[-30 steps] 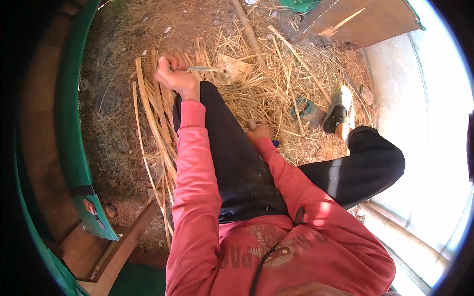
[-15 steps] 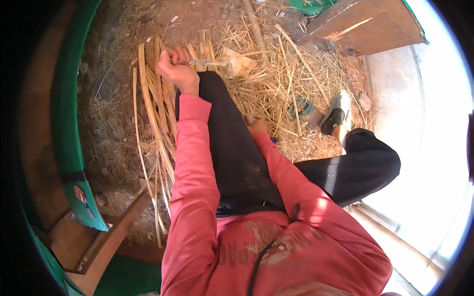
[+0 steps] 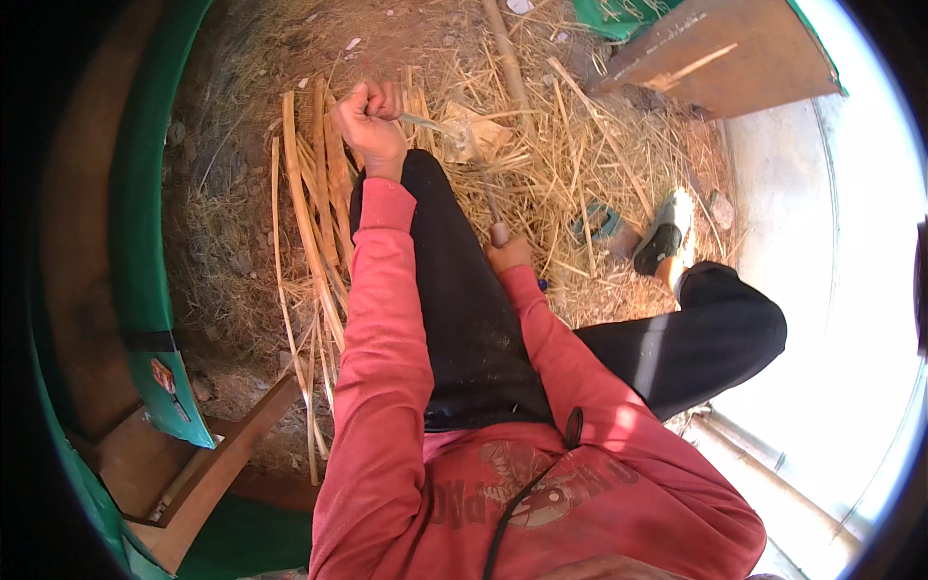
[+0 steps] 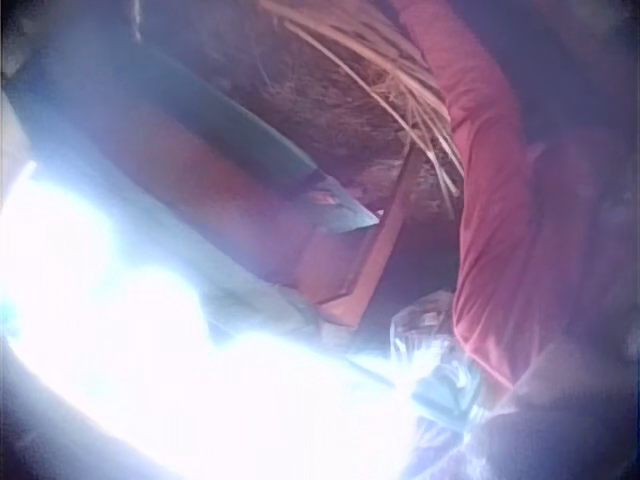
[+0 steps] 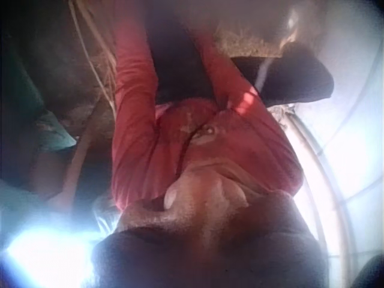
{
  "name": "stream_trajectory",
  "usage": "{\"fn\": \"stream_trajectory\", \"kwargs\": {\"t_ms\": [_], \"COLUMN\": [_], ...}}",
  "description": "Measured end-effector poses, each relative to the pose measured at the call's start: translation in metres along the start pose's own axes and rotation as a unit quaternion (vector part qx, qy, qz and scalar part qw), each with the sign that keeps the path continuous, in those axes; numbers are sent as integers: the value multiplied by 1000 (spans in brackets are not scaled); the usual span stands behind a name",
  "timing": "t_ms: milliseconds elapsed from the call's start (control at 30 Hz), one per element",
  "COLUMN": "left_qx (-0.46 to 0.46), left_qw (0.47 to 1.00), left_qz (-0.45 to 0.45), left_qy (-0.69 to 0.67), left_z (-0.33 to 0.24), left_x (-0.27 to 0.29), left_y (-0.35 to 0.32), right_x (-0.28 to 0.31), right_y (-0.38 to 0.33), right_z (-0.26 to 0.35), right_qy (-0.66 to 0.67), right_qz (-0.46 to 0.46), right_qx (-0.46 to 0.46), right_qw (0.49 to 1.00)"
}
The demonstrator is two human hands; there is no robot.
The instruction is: The person sits on the ground and uses a knife to shave thin strips from a wooden stick. They hold the stick with one hand and scrape the blade along its length to create fine shavings, occasionally switching to a different stick.
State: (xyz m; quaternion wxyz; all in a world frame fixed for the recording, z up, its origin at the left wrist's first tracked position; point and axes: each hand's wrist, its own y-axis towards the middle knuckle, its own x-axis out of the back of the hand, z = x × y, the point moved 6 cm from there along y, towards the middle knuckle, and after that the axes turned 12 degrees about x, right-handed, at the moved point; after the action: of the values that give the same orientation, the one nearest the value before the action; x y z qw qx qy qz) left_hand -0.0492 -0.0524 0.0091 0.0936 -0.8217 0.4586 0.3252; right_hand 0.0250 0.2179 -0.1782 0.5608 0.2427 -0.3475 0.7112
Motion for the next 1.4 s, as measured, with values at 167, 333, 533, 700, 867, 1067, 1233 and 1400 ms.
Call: {"fn": "stream_trajectory", "kwargs": {"t_ms": [167, 333, 533, 700, 867, 1067, 1233, 1400], "left_qx": [2, 35, 138, 146, 132, 125, 112, 120], "left_qw": [997, 994, 974, 959, 969, 970, 978, 971], "left_qz": [66, 106, 175, 238, 198, 199, 153, 179], "left_qy": [36, 13, -41, -47, -68, -59, -89, -100], "left_z": [0, 6, 9, 4, 4, -1, -6, -16], "left_x": [-7, -23, -39, -34, -18, -6, 17, 37], "left_y": [-3, -3, 8, 11, 13, 12, 14, 8], "right_x": [8, 43, 21, -19, 31, 3, 5, 35], "right_y": [4, 11, 4, 6, 12, 2, 13, 8], "right_z": [-12, 46, 16, -34, 40, 13, -1, 66], "right_qy": [-25, 255, 153, 11, 258, 190, 184, 435], "right_qz": [98, 5, -1, 118, 50, 43, 132, 52], "right_qx": [93, 92, 59, 144, 63, 5, 29, 38], "right_qw": [991, 963, 986, 982, 963, 981, 973, 898]}}
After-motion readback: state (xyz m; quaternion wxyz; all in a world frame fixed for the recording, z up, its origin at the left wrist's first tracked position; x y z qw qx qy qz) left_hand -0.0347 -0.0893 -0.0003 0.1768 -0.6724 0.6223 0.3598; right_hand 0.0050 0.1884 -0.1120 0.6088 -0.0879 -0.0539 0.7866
